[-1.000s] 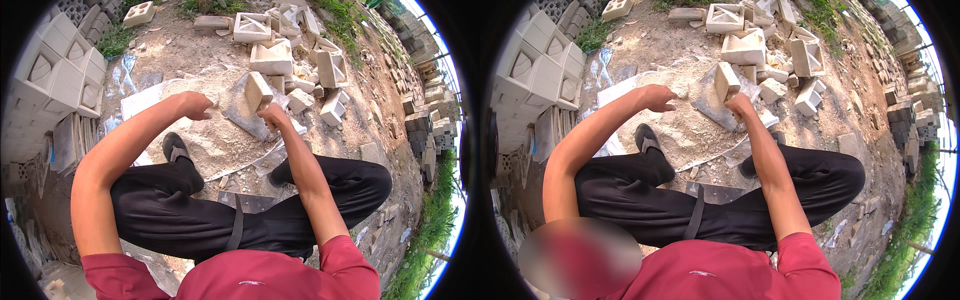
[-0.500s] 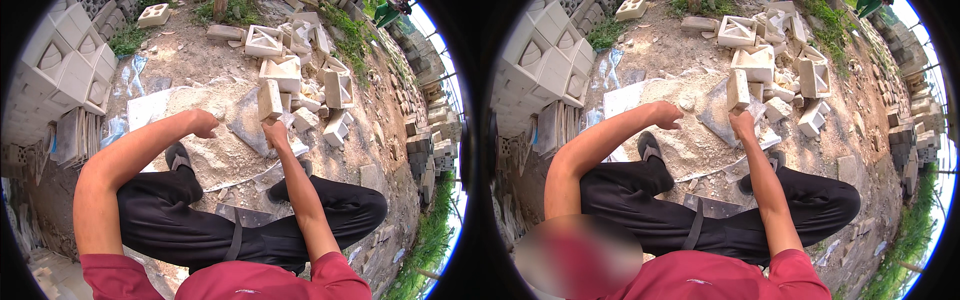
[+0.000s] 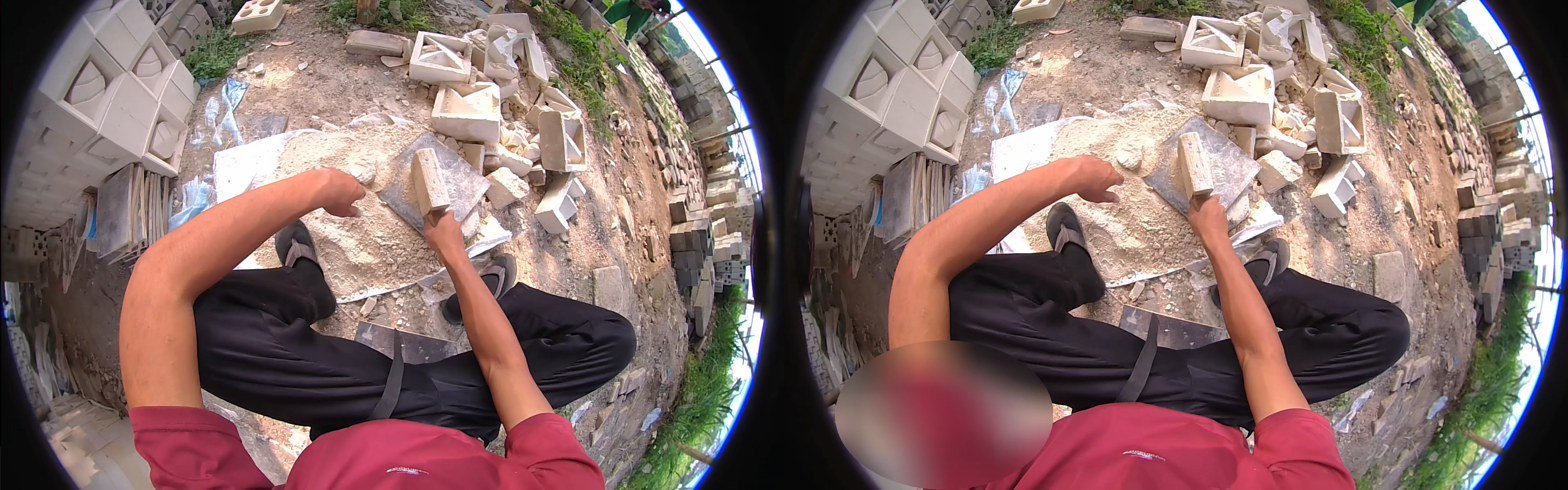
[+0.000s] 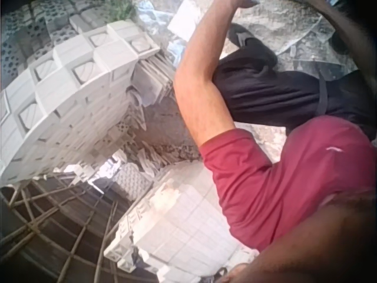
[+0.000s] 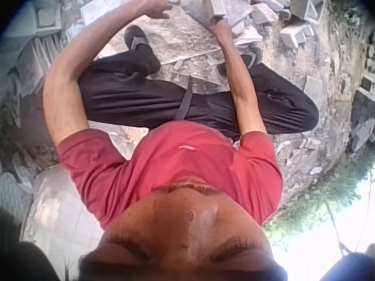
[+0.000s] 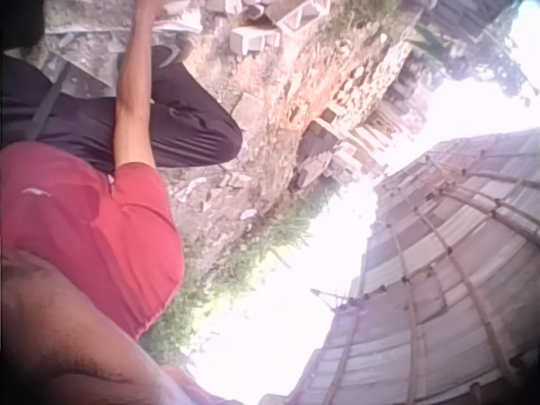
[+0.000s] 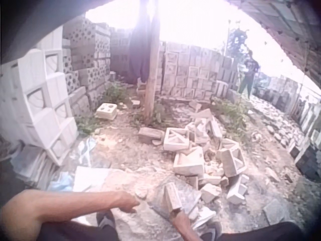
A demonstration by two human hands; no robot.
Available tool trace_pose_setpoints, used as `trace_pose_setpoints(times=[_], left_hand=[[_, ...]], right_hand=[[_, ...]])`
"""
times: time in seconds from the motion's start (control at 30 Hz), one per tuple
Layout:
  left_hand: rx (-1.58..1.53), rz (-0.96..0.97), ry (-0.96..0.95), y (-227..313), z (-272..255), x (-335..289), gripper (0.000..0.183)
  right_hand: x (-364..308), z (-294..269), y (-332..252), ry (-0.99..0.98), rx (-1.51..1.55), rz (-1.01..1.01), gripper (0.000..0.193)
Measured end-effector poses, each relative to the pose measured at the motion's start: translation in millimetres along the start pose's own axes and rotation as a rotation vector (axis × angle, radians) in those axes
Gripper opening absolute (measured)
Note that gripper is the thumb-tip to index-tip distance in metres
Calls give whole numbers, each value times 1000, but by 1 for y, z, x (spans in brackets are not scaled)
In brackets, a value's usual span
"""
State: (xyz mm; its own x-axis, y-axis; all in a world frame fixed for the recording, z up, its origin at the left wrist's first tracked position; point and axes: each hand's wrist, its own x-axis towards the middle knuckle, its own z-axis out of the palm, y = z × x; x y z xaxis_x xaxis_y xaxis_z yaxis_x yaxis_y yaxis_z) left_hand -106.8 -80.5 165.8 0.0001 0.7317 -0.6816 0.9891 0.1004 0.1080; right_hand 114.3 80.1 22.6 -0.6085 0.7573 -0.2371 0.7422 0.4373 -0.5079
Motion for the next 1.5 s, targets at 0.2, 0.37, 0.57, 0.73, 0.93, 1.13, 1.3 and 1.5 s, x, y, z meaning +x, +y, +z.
trace_pose_setpoints(times=[0.2,0.37,0.57,0.73,0.93,1.13,1.3,1.5], left_hand=[[-4,-23,-16,-4,7,-3,44],[11,-5,-23,-2,2,-4,45],[-8,-36,-1,-9,9,-5,46],[6,-13,-24,-2,2,-6,46],[18,17,-1,-6,-4,6,46],[7,49,113,-4,-4,-4,46],[13,30,119,-2,-5,5,45],[-9,40,115,0,-1,-5,45]], right_hand=[[23,-24,-26,-150,113,-21,56],[-11,0,-21,-58,96,-16,57],[-1,-19,-34,-224,105,-5,63],[-15,-5,-25,-52,136,-41,65],[10,-3,-11,-97,123,-86,62],[-6,-11,-16,15,275,-93,58],[11,-9,14,-91,102,-34,66],[-15,-12,-3,15,238,-26,63]])
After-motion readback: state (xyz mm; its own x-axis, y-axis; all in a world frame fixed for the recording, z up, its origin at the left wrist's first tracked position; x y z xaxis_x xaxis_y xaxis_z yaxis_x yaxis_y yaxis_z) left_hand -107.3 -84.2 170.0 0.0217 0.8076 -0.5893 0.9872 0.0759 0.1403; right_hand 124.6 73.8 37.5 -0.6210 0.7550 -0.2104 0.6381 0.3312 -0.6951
